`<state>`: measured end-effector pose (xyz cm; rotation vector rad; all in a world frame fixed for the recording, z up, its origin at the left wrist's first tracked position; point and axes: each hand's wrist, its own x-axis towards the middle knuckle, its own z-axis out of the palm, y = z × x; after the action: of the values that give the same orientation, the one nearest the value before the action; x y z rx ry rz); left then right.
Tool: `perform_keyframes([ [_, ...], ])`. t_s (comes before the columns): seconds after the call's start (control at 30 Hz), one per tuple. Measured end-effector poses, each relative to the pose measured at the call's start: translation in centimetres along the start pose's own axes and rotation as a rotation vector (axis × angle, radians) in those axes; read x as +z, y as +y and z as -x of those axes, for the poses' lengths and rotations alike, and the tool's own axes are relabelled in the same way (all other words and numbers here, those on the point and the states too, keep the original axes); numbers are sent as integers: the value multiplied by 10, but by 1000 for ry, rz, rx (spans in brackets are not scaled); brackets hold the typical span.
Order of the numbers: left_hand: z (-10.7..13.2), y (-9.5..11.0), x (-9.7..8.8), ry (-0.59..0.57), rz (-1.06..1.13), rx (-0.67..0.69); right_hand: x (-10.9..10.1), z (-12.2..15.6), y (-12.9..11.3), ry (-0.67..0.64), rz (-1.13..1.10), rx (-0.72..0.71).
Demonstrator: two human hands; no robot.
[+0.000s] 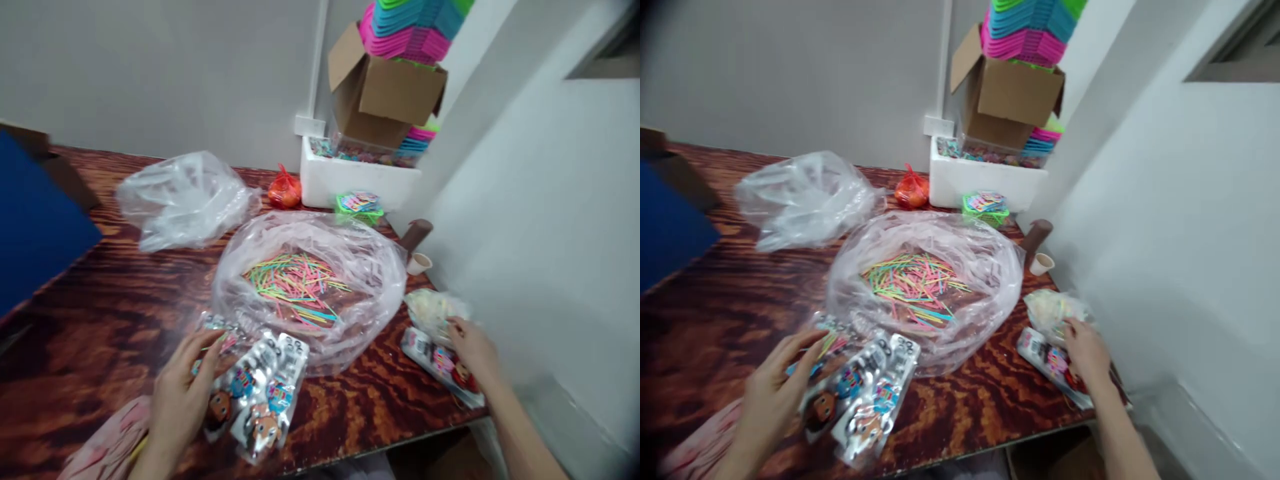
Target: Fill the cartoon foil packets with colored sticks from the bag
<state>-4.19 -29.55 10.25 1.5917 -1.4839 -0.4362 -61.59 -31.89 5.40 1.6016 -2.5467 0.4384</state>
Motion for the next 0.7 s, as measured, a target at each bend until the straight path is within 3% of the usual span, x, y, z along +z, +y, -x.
perform_keyframes([
  [0.07,-4,16,16,-54,35,18,-18,7,-1,42,-15,54],
  [0.17,-6,67,64,-261,185,132,-34,5,1,212,38,192],
  [0.23,-1,114,111,-482,268,239,-35,-2,5,247,73,272],
  [0.3,7,161,165,-722,236,365,-32,-12,9,141,65,317],
  [0.37,13,202,222,-861,155,447,-28,-22,13,-5,28,323],
  [0.47,17,242,297,-900,28,382,-29,-36,19,-65,-20,283],
  [0.53,13,255,330,-918,3,336,-37,-44,25,-37,-51,245],
  [0.6,5,260,348,-917,22,307,-47,-50,32,-2,-82,215],
  [0.7,-8,261,353,-878,109,284,-59,-55,40,115,-110,203],
])
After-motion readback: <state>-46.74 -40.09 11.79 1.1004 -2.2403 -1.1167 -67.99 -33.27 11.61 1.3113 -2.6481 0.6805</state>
